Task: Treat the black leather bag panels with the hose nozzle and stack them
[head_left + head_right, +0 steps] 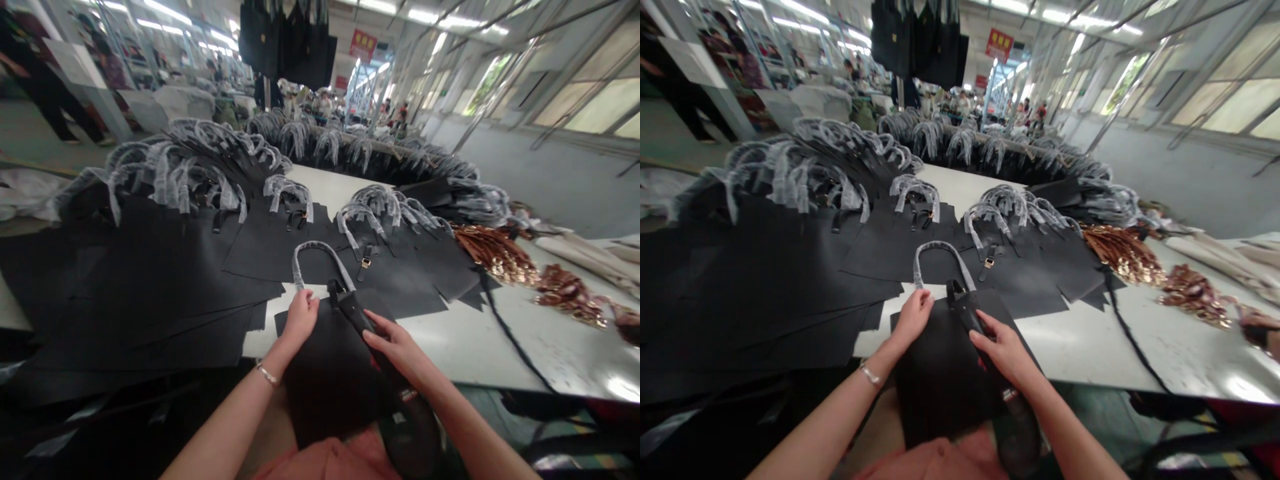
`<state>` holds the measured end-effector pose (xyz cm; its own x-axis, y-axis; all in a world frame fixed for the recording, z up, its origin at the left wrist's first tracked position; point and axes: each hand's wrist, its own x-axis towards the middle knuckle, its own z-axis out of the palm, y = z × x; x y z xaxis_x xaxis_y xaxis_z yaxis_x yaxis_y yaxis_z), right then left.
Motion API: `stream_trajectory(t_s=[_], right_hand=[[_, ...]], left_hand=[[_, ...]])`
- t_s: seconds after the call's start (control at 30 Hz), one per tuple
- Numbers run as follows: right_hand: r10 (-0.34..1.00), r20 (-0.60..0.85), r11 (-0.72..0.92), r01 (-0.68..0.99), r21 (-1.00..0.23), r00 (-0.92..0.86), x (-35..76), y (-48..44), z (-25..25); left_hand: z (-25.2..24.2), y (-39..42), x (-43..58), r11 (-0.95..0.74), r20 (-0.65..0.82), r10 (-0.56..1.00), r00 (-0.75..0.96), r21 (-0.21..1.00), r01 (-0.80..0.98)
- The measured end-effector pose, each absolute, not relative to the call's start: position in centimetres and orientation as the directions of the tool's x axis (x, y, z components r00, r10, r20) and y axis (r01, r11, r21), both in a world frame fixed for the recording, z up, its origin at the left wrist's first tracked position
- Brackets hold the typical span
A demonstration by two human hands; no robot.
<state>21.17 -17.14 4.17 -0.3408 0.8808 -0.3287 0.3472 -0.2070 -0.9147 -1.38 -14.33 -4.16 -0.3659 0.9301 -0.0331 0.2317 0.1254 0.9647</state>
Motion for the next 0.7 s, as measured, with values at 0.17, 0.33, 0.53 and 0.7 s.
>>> stream_trajectory(t_s=[0.17,0.33,0.53,0.7], right_hand=[[0.895,-0.328,-0.227,0.323,-0.919,-0.304,22.2,-18.1,2.6],[0.912,-0.326,-0.257,0.272,-0.927,-0.25,23.0,-18.1,3.9],[0.93,-0.322,-0.279,0.228,-0.933,-0.179,23.6,-17.3,5.5],[0.931,-0.286,-0.254,0.162,-0.954,-0.227,23.3,-16.4,6.3]], left_hand=[[-2.2,-8.4,1.2,0.364,-0.386,0.917,-0.104,0.913,-0.184],[-2.1,-6.5,2.0,0.461,-0.466,0.884,0.022,0.865,-0.198],[-1.5,-7.4,1.8,0.268,-0.286,0.958,-0.005,0.904,-0.332],[-0.5,-8.7,1.8,0.201,-0.178,0.979,0.097,0.918,-0.341]])
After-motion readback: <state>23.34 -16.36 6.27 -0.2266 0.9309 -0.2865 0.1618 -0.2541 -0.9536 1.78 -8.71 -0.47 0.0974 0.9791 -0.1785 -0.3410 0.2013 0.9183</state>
